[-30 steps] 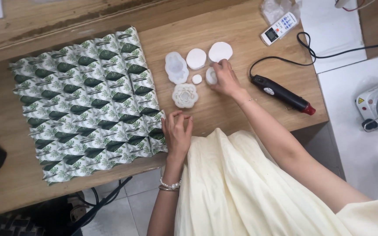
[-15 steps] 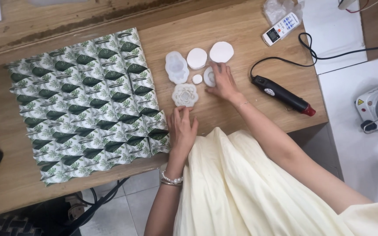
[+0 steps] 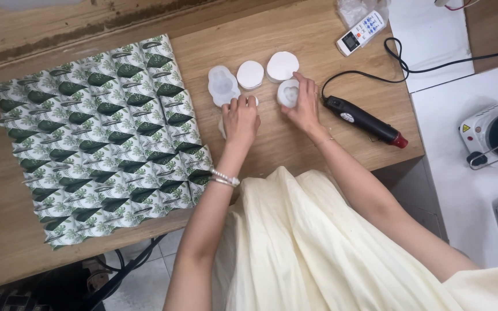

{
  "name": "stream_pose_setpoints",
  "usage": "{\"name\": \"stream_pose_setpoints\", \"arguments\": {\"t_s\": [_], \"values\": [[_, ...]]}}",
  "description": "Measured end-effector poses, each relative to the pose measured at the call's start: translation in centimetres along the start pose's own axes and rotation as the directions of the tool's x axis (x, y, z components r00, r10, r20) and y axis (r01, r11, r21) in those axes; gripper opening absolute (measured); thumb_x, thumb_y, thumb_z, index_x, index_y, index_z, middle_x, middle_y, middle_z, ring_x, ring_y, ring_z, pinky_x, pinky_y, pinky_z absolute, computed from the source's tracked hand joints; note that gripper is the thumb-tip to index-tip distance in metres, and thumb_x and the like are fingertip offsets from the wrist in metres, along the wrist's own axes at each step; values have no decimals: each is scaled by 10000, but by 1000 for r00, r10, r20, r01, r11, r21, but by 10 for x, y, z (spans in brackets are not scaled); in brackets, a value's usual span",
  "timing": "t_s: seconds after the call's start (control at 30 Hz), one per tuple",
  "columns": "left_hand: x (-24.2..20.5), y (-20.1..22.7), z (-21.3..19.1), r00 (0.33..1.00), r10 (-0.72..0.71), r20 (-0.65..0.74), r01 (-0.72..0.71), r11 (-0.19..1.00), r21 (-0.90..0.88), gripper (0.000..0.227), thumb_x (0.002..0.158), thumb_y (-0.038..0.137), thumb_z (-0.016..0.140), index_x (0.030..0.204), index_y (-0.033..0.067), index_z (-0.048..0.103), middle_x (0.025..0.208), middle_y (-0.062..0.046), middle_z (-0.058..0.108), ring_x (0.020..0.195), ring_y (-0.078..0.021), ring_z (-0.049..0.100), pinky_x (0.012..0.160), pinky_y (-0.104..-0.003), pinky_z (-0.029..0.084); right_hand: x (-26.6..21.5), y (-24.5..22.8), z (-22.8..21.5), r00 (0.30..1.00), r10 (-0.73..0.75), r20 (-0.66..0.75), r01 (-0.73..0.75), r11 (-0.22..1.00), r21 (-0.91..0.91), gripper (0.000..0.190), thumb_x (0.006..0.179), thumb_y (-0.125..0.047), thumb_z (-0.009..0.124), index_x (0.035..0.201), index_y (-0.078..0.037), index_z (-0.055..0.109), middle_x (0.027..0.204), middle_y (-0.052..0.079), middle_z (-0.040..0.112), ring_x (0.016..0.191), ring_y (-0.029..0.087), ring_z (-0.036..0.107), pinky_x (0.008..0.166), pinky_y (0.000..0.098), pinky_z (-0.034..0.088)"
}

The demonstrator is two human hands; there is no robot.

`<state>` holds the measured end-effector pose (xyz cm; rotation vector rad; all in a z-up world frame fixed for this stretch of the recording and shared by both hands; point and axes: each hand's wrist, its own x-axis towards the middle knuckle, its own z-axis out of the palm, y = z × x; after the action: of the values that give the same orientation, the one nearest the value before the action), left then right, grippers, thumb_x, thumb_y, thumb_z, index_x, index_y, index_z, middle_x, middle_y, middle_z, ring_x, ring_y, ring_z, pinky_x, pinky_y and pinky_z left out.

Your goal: Organizing and inspecting various silicone candle molds on a workbench and shelf.

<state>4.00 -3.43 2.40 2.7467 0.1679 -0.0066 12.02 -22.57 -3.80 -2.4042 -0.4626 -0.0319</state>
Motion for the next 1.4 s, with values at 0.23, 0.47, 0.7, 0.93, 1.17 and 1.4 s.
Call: {"name": "stream_pose_setpoints", "arguments": {"t_s": [0.23, 0.47, 0.7, 0.93, 1.17, 1.4], "values": [[51, -6, 84, 994, 94, 47, -100, 982, 163, 237, 862, 19, 652, 1099, 23, 660, 1173, -153, 650, 1161, -310, 644, 837, -372, 599, -1, 17, -2, 997, 39, 71, -39, 999, -3, 1073, 680, -112, 942, 1560, -98, 328, 1394, 235, 442, 1305, 435, 438, 1124, 525, 400], [62, -13, 119, 999, 5, 53, -24, 931, 365, 261, 821, 116, 682, 1077, 68, 661, 1169, -157, 604, 1199, -406, 602, 789, -376, 608, -7, 21, -11, 995, 19, 100, -31, 992, 120, 1208, 648, -163, 971, 1578, -55, 207, 1400, 271, 372, 1315, 429, 425, 1150, 507, 381], [56, -17, 108, 985, 4, 171, -40, 977, 208, 253, 859, -2, 691, 1108, 31, 656, 1215, -203, 589, 1108, -349, 649, 815, -378, 618, -30, 34, 0, 999, 35, 5, -36, 987, 156, 1081, 756, -101, 906, 1589, -28, 220, 1470, 275, 379, 1366, 437, 401, 1184, 520, 350], [56, 13, 96, 981, 131, 144, -134, 991, 13, 194, 877, -7, 640, 1064, 39, 668, 1168, -214, 591, 1057, -376, 650, 795, -433, 608, -78, -7, -23, 999, 39, -32, -35, 992, 124, 876, 823, 33, 740, 1561, -14, 271, 1457, 279, 365, 1382, 461, 383, 1187, 507, 355], [61, 17, 118, 971, 137, 195, -152, 986, 65, 194, 889, -24, 611, 1076, -16, 659, 1170, -220, 591, 1075, -367, 653, 787, -418, 621, -117, -13, -45, 996, 67, 57, -74, 989, 129, 722, 814, 59, 695, 1475, -28, 418, 1426, 226, 399, 1354, 429, 421, 1146, 457, 408], [57, 12, 112, 983, 116, 139, -120, 993, 18, 208, 889, -33, 615, 1089, 2, 658, 1165, -217, 635, 1069, -364, 675, 820, -434, 615, -128, -8, -49, 994, 101, 49, -104, 992, 65, 635, 814, 56, 692, 1406, -43, 486, 1400, 212, 427, 1330, 424, 439, 1114, 463, 428]]}}
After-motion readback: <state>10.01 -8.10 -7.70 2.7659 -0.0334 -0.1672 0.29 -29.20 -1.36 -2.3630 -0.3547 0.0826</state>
